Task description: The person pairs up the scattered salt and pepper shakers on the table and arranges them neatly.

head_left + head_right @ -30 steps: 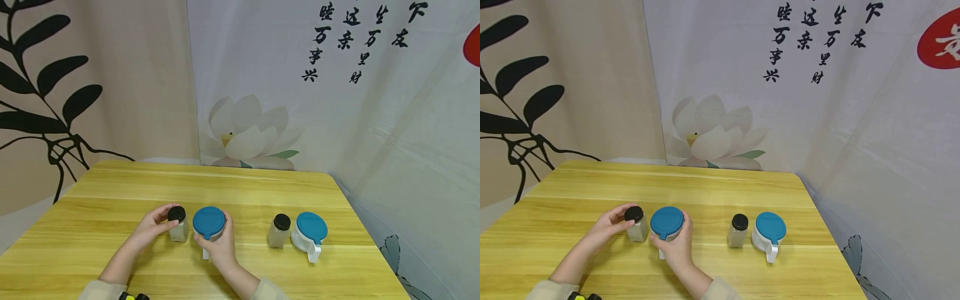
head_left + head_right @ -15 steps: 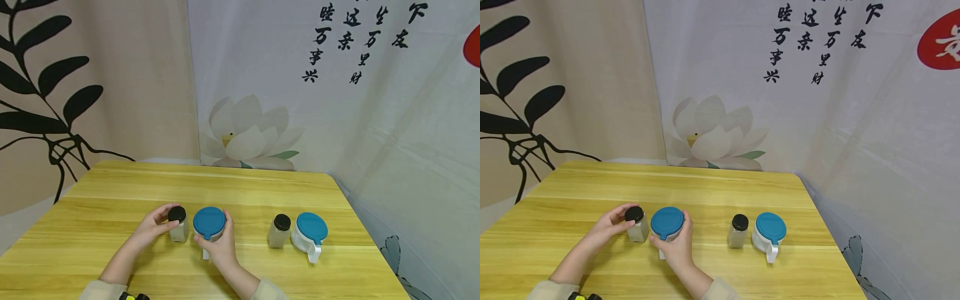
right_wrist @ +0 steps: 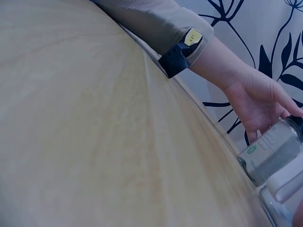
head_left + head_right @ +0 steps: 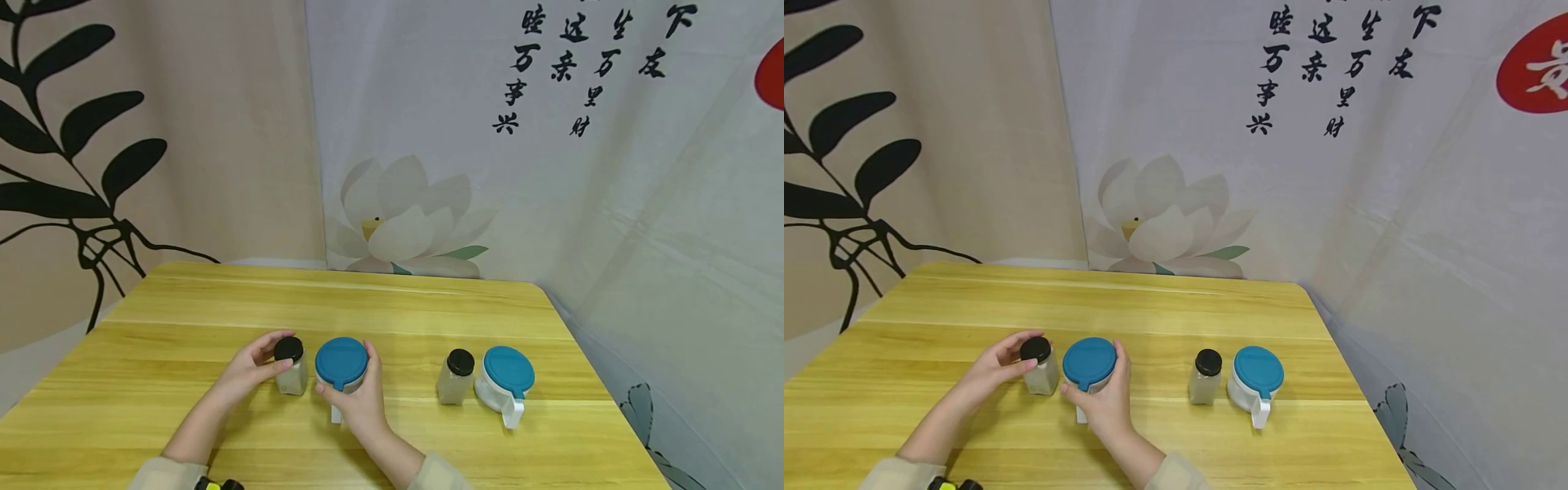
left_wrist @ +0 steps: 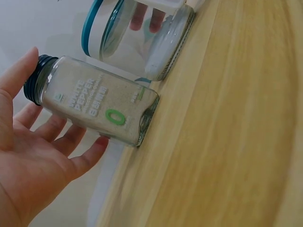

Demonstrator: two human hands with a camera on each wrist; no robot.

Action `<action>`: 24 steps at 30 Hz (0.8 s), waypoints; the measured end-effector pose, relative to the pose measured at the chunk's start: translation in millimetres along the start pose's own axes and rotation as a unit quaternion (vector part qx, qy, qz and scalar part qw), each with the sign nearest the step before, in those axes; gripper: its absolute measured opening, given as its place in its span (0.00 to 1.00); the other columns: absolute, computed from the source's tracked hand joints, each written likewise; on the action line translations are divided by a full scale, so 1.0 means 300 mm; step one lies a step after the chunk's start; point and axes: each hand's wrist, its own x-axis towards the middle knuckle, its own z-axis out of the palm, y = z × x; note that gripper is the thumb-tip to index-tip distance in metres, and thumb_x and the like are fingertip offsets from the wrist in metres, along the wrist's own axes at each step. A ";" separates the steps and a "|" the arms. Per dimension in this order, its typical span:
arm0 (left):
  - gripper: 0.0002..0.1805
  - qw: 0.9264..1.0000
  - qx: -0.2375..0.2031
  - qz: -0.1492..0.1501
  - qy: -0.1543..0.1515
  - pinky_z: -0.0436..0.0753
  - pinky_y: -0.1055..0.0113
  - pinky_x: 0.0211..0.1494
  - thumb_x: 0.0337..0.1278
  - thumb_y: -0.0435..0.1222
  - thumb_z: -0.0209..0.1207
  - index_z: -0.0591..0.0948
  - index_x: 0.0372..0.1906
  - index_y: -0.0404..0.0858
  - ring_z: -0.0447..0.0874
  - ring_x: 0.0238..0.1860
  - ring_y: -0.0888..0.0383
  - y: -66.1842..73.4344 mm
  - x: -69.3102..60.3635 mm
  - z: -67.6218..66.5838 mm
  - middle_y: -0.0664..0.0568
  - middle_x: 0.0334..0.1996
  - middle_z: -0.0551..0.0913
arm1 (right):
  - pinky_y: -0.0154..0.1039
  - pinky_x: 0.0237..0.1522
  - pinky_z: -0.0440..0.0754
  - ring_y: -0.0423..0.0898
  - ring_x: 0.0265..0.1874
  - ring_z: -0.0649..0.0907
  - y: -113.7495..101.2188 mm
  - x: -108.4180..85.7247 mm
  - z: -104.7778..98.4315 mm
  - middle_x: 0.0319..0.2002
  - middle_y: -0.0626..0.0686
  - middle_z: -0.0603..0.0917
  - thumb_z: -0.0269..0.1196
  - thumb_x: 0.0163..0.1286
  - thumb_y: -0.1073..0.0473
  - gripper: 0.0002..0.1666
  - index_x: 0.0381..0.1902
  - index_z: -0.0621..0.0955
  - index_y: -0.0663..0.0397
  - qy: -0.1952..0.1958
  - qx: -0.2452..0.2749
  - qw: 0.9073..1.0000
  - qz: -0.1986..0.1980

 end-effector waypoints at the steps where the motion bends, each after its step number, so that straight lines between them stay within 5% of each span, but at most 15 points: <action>1: 0.30 1.000 0.000 0.001 0.000 0.75 0.64 0.50 0.62 0.32 0.60 0.65 0.67 0.28 0.74 0.52 0.60 0.001 0.000 0.000 0.37 0.56 0.74 | 0.63 0.60 0.59 0.57 0.62 0.68 0.001 0.001 0.000 0.66 0.57 0.64 0.77 0.49 0.55 0.61 0.73 0.52 0.47 -0.001 0.001 1.000 0.002; 8: 0.30 1.000 -0.006 0.002 -0.003 0.75 0.67 0.50 0.63 0.32 0.59 0.64 0.67 0.29 0.74 0.53 0.64 0.010 -0.002 -0.006 0.35 0.59 0.72 | 0.63 0.59 0.60 0.57 0.61 0.68 0.006 0.010 -0.001 0.66 0.57 0.64 0.77 0.50 0.55 0.60 0.73 0.53 0.46 -0.005 0.000 1.000 0.006; 24: 0.29 1.000 0.024 0.007 -0.004 0.75 0.67 0.51 0.64 0.34 0.59 0.66 0.67 0.32 0.71 0.56 0.54 0.031 0.002 -0.010 0.37 0.61 0.71 | 0.63 0.62 0.57 0.58 0.64 0.65 0.003 0.020 -0.025 0.69 0.58 0.61 0.75 0.52 0.52 0.57 0.73 0.55 0.50 -0.002 -0.003 1.000 0.010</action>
